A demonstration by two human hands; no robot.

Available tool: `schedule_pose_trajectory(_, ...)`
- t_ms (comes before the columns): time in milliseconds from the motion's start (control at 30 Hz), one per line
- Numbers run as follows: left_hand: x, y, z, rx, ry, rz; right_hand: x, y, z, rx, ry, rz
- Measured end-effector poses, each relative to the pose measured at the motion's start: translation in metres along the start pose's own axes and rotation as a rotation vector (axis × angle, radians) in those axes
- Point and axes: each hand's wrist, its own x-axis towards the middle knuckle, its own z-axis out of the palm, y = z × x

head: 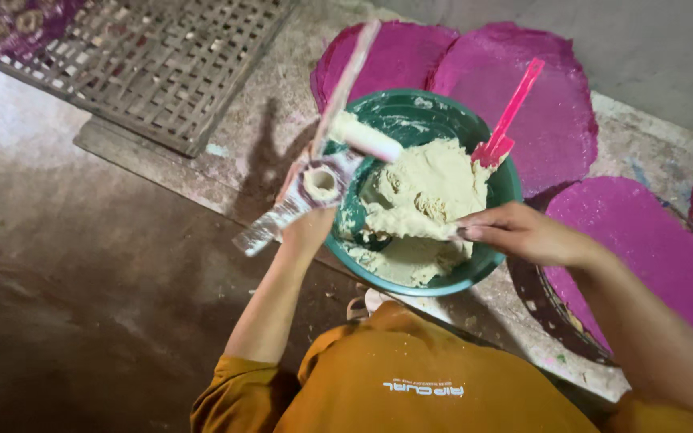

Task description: The person uses a manual dough extruder to pipe spiral-shaped dough onto a pink mat placed on a woven tray. They repeatedly load dough into the extruder from a green bowl and pipe multiple spirals in a circular pattern, then move the completed tray aside and continue with a new tray.

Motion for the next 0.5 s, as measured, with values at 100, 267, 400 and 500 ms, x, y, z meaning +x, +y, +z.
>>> schedule_pose_trajectory(100, -0.007, 0.026, 0.008, 0.159, -0.116, 0.224, -0.012, -0.021, -0.015, 0.248, -0.014, -0.097)
schedule_pose_trajectory(267, -0.02, 0.046, 0.017, 0.207, -0.445, 0.293, -0.041, -0.072, -0.041, -0.375, 0.119, -0.092)
schedule_pose_trajectory(400, -0.029, 0.039, 0.044, 0.231, -0.5, 0.365, -0.039, -0.108, -0.011, -0.88, 0.281, -0.201)
schedule_pose_trajectory(500, -0.042, 0.032, 0.065, -0.242, -0.75, -0.057, -0.028, -0.11, 0.039, -1.326, 0.343, -0.428)
